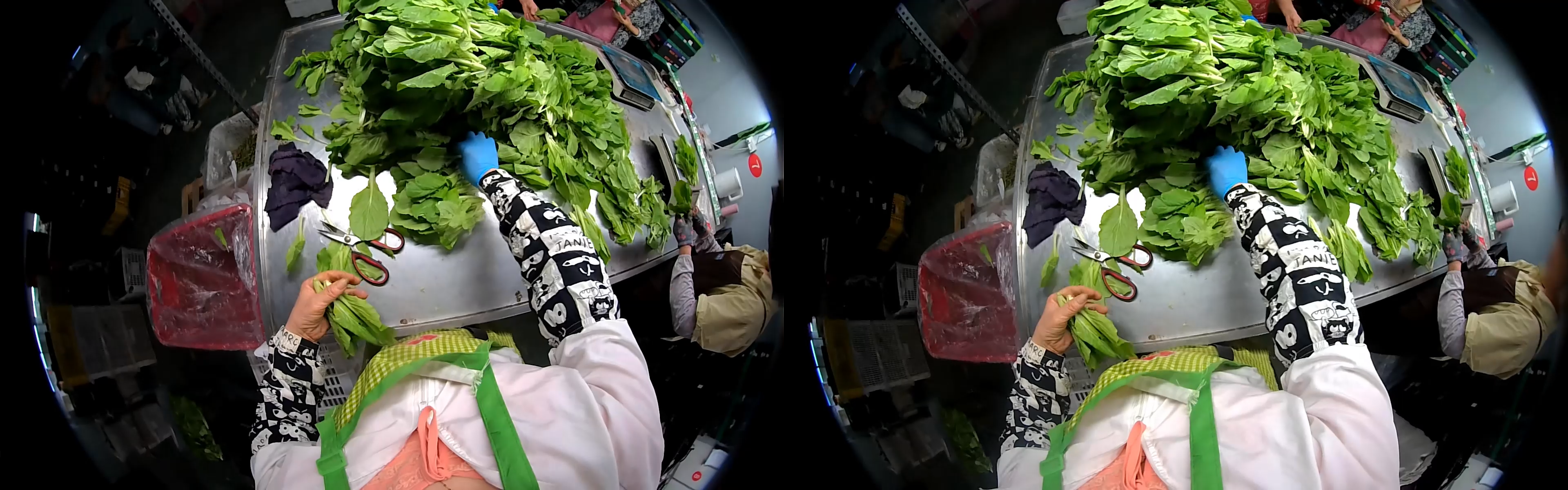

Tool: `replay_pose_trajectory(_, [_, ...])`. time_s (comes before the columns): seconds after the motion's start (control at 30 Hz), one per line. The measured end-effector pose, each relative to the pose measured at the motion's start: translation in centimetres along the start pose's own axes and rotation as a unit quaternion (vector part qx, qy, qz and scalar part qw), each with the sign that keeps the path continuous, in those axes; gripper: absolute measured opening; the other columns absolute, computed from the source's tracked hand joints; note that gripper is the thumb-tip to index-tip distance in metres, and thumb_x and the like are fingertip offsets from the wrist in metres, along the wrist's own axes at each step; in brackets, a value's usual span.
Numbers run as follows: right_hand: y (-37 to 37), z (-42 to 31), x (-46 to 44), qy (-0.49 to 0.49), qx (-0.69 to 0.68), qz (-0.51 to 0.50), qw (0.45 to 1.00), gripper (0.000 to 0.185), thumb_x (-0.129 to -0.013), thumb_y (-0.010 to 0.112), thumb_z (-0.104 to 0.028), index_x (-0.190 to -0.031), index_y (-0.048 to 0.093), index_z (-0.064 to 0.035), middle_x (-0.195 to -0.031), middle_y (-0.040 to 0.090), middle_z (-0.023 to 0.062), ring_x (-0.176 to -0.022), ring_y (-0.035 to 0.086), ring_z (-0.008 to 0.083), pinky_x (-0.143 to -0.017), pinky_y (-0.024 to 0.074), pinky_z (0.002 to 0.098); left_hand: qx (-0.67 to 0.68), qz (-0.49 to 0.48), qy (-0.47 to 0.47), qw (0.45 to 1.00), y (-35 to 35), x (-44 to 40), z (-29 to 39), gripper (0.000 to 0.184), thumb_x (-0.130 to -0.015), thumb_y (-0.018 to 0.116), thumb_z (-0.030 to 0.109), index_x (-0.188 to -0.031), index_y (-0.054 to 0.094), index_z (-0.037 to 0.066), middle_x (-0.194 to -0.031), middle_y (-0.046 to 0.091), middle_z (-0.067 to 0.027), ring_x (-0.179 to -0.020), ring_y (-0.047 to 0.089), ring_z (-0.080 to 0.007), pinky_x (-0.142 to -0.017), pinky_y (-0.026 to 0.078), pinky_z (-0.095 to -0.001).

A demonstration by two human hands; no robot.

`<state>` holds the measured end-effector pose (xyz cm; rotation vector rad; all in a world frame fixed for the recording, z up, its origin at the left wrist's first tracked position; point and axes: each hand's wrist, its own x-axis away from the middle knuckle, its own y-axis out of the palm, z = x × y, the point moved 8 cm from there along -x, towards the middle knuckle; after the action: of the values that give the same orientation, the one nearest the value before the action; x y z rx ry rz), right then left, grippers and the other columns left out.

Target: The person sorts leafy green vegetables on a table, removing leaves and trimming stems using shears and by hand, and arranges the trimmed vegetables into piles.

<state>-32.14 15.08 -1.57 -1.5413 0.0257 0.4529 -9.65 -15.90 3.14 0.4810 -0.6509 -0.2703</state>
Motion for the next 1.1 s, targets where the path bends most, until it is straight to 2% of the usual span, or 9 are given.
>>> replay_pose_trajectory(0.27, [-8.5,-3.4,2.4,-0.037,-0.144,0.048,0.988,0.014,-0.075,0.067,-0.023,-0.074,0.058,-0.0116,-0.068,0.059,0.0073,-0.064,0.058,0.027,-0.062,0.0377,0.0404,0.022,0.072,0.049,0.996,-3.4,-0.2,-1.1,0.018,-0.084,0.066,0.012,-0.091,0.059,-0.003,-0.082,0.063,-0.0112,-0.069,0.062,-0.0167,-0.062,0.053,-0.0278])
replay_pose_trajectory(0.43, [-14.3,-11.5,4.6,0.028,-0.444,0.073,0.893,0.014,-0.079,0.068,-0.014,-0.078,0.06,-0.0018,-0.07,0.062,0.0136,-0.06,0.061,0.029,-0.054,0.0479,0.034,0.025,0.089,0.096,0.991,0.0,-2.0,0.7,0.019,-0.085,0.064,0.011,-0.097,0.057,-0.002,-0.077,0.061,-0.0083,-0.065,0.06,-0.0144,-0.059,0.052,-0.0267])
replay_pose_trajectory(0.53, [-14.7,-16.7,5.9,0.036,-0.548,0.028,0.835,0.014,-0.083,0.065,-0.012,-0.086,0.061,0.001,-0.075,0.063,0.0087,-0.066,0.059,0.0158,-0.061,0.0481,0.0281,0.082,0.037,0.098,0.991,1.9,-2.3,1.3,0.019,-0.085,0.064,0.01,-0.099,0.058,-0.001,-0.073,0.061,-0.0068,-0.063,0.06,-0.015,-0.056,0.052,-0.0279])
replay_pose_trajectory(0.57, [-15.5,-18.2,6.1,0.029,-0.559,0.049,0.827,0.013,-0.081,0.065,-0.012,-0.08,0.061,0.0001,-0.071,0.063,0.0137,-0.059,0.061,0.0232,-0.055,0.0477,0.0309,0.111,0.064,0.099,0.987,1.2,-2.8,0.7,0.018,-0.084,0.065,0.011,-0.099,0.058,0.001,-0.073,0.061,-0.0062,-0.061,0.06,-0.0161,-0.053,0.052,-0.0299])
replay_pose_trajectory(0.73, [-13.2,-22.7,7.1,0.041,-0.614,-0.033,0.788,0.016,-0.086,0.062,-0.014,-0.087,0.059,0.0007,-0.073,0.061,0.0094,-0.063,0.057,0.0147,-0.059,0.0463,0.0284,0.258,0.08,0.109,0.957,-0.2,-2.5,-0.5,0.026,-0.081,0.07,0.013,-0.101,0.058,0.003,-0.085,0.061,-0.0052,-0.063,0.058,-0.0155,-0.056,0.052,-0.0297])
replay_pose_trajectory(0.8, [-11.2,-23.6,7.3,0.111,-0.655,-0.125,0.737,0.017,-0.087,0.061,-0.016,-0.087,0.059,0.001,-0.074,0.061,0.0084,-0.066,0.055,0.0118,-0.062,0.0458,0.0271,0.287,0.133,0.125,0.941,-2.6,-2.5,-1.5,0.025,-0.082,0.069,0.012,-0.103,0.057,0.004,-0.085,0.061,-0.0039,-0.066,0.058,-0.0146,-0.058,0.052,-0.0288])
replay_pose_trajectory(0.93, [-11.1,-23.6,5.4,0.149,-0.752,-0.068,0.638,0.02,-0.09,0.056,-0.016,-0.088,0.057,0.0035,-0.079,0.064,0.007,-0.072,0.056,0.0117,-0.068,0.0458,0.0256,0.353,0.189,0.161,0.902,-5.8,-0.8,-2.8,0.021,-0.082,0.069,0.013,-0.099,0.058,0.008,-0.088,0.06,-0.0025,-0.07,0.057,-0.013,-0.058,0.05,-0.0255])
replay_pose_trajectory(1.07, [-7.7,-25.5,3.7,0.069,-0.636,-0.186,0.745,0.022,-0.086,0.06,-0.017,-0.096,0.059,0.002,-0.084,0.064,0.0124,-0.077,0.061,0.0204,-0.073,0.0473,0.0303,0.359,0.212,0.127,0.9,-7.2,0.9,-3.5,0.019,-0.082,0.07,0.02,-0.092,0.058,0.01,-0.079,0.058,-0.0023,-0.062,0.054,-0.0152,-0.057,0.049,-0.0293])
replay_pose_trajectory(1.1, [-9.7,-26.3,3.7,-0.056,-0.465,-0.058,0.882,0.029,-0.083,0.062,-0.019,-0.105,0.058,-0.0001,-0.092,0.062,0.0177,-0.083,0.06,0.0307,-0.075,0.0478,0.0369,0.335,0.227,0.164,0.9,-7.3,1.5,-2.8,0.02,-0.082,0.07,0.021,-0.092,0.057,0.01,-0.08,0.057,-0.0022,-0.063,0.054,-0.0157,-0.056,0.049,-0.0289])
